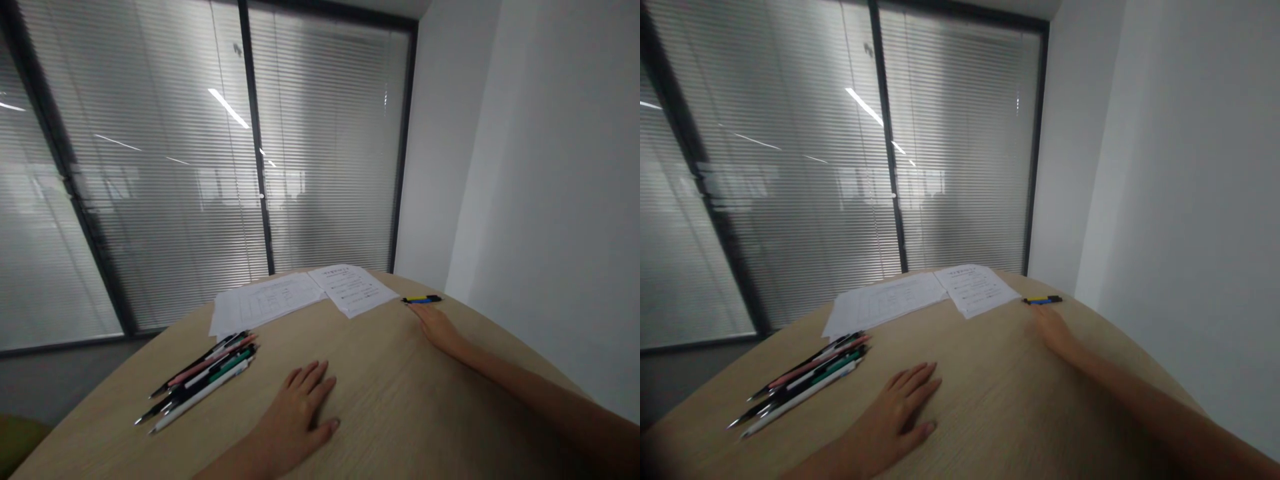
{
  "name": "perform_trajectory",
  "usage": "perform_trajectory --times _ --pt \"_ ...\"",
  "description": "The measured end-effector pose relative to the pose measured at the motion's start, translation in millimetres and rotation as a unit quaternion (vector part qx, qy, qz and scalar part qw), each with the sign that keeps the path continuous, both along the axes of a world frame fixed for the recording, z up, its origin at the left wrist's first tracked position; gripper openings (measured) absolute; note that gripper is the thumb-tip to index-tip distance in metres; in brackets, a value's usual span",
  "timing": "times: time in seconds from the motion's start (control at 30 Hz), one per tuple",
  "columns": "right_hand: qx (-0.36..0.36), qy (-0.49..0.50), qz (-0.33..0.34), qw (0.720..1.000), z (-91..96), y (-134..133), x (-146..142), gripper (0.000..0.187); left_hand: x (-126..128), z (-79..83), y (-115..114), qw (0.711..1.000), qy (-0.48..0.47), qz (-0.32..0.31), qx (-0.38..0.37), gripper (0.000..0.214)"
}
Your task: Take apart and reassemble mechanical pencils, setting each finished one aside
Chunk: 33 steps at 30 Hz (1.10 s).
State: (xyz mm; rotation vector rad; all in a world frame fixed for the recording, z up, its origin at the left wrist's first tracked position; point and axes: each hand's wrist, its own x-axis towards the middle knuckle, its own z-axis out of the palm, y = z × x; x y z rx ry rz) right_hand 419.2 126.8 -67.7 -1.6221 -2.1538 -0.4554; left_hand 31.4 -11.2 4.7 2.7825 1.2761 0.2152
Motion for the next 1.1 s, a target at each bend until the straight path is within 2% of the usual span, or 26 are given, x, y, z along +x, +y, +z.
perform_trajectory --times 0.1,0.2,0.37,0.53,0.6,0.67,0.73,0.87,1.0,1.1 --pt "-0.042 0.019 0.019 0.999 -5.5 -25.1 -26.4 0.042 2.5 3.9 -0.4 1.0 0.012 0.001 0.002 0.053" --pt "-0.059 0.014 0.031 0.998 0.1 -44.0 -49.9 0.039 3.7 4.8 0.4 1.0 0.02 -0.002 0.009 0.053" --pt "-0.097 0.005 -0.026 0.995 10.2 -58.2 -81.3 0.04 2.4 2.0 -1.2 0.999 0.018 -0.012 0.041 0.05" --pt "-0.104 0.015 -0.063 0.992 8.5 -63.4 -102.2 0.047 0.5 2.0 2.2 0.99 0.039 -0.024 0.135 0.043" --pt "-0.113 0.011 -0.065 0.991 10.5 -66.1 -106.0 0.046 -2.4 6.1 8.7 0.986 0.061 -0.007 0.157 0.042" --pt "-0.12 0.004 -0.063 0.991 14.2 -69.2 -107.6 0.046 -9.5 13.0 18.3 0.981 0.088 0.049 0.167 0.042" --pt "-0.121 0.001 -0.059 0.991 17.7 -71.9 -108.0 0.046 -22.6 21.9 30.3 0.974 0.107 0.115 0.163 0.04" --pt "-0.113 -0.001 -0.055 0.992 19.4 -74.4 -107.9 0.044 -68.1 41.2 57.2 0.966 0.105 0.193 0.139 0.032" --pt "-0.1 -0.009 -0.055 0.993 15.9 -73.6 -107.5 0.043 -127.4 55.4 79.0 0.967 0.079 0.234 0.069 0.033" --pt "-0.095 -0.013 -0.053 0.994 13.4 -72.2 -106.5 0.042 -166.2 56.5 87.4 0.965 0.046 0.259 0.018 0.04"
